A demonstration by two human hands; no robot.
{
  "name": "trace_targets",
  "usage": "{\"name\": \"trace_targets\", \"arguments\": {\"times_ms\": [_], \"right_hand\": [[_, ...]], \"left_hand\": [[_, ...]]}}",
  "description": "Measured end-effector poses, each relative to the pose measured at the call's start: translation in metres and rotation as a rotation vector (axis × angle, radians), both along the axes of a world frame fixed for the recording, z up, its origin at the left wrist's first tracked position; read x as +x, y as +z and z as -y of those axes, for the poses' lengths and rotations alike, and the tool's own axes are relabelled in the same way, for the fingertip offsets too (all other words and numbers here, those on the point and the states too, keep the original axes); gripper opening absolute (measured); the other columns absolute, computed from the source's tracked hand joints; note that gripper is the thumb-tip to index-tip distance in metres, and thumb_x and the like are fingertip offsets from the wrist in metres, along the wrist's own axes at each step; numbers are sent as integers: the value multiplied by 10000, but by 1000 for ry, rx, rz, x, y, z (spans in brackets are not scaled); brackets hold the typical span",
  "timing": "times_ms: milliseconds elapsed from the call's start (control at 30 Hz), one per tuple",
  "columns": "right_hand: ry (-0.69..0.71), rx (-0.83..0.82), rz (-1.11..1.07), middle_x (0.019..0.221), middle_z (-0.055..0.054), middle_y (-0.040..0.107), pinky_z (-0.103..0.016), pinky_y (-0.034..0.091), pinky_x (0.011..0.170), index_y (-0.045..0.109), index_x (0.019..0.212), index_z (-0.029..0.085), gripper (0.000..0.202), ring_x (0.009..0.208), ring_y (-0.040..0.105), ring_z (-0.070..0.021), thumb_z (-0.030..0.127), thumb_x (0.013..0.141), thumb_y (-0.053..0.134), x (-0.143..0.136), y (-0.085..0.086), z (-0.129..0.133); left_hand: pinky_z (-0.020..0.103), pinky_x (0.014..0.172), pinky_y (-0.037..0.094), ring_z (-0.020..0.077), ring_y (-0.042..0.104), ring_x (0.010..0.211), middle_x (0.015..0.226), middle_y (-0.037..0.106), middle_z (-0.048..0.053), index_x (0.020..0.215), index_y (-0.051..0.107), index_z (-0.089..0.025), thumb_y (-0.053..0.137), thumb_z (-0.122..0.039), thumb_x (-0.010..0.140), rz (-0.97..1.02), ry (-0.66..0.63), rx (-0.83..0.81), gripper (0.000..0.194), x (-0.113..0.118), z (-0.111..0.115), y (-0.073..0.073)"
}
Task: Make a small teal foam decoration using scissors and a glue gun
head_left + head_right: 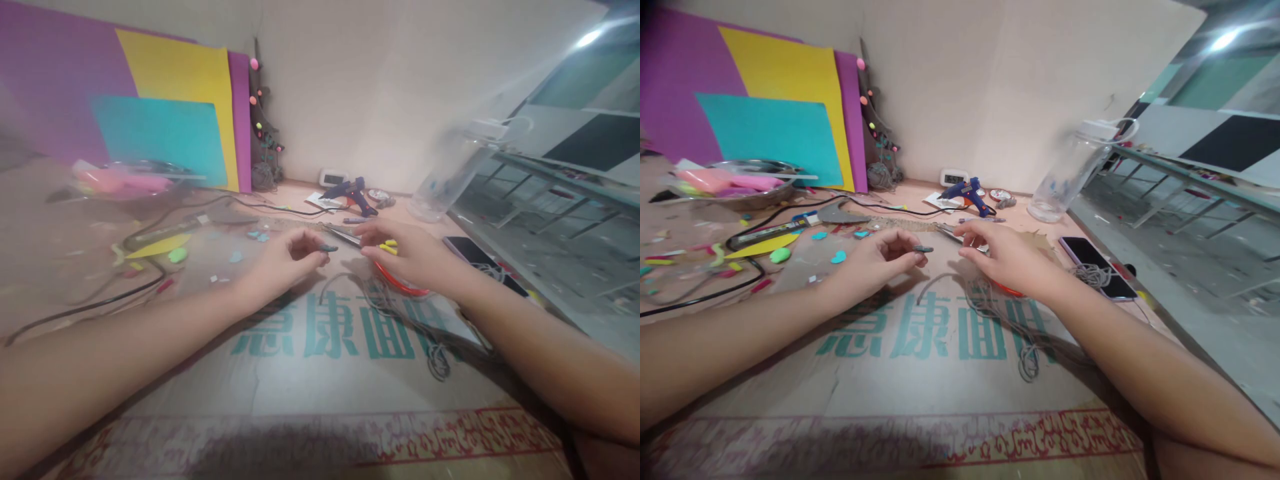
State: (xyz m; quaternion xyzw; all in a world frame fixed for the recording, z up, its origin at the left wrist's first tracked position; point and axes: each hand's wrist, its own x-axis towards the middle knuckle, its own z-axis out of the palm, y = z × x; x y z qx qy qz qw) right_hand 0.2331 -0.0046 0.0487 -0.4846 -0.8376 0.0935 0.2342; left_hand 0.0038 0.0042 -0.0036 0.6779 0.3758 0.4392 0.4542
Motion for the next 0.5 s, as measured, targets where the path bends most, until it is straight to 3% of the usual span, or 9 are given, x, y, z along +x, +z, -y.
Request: {"name": "trace_targets", "arguments": {"times_ms": [67, 133, 300, 500], "right_hand": [[-11, -104, -37, 903, -49, 728, -338, 519, 771, 700, 924, 203, 193, 817, 669, -193, 330, 903, 557, -1, 0, 1], [11, -263, -145, 768, -37, 705, -310, 510, 704, 676, 772, 192, 300, 717, 650, -167, 387, 929, 510, -7, -6, 3], [41, -562, -539, 734, -13, 689, -274, 500, 656, 662, 846, 186, 263, 665, 630, -133, 447, 850, 634, -23, -28, 8], [64, -692, -772, 700, 1, 678, -251, 492, 640, 663, 809, 179, 277, 629, 607, -104, 444, 771, 737, -22, -37, 6]], "left_hand": [[247, 703, 495, 134, 641, 762, 814, 666, 1, 852, 613, -163, 652, -238, 803, -69, 36, 77, 98, -1, 4, 2], [242, 712, 490, 131, 631, 770, 816, 677, 3, 843, 636, -164, 641, -240, 823, -152, 57, 167, 79, -2, 7, 3], [247, 721, 485, 137, 633, 786, 839, 702, 4, 867, 671, -179, 602, -259, 873, -265, 9, 371, 106, -6, 12, 2], [263, 777, 499, 144, 640, 845, 900, 705, 14, 935, 663, -188, 561, -213, 896, -314, -47, 469, 112, -6, 11, -4]]}}
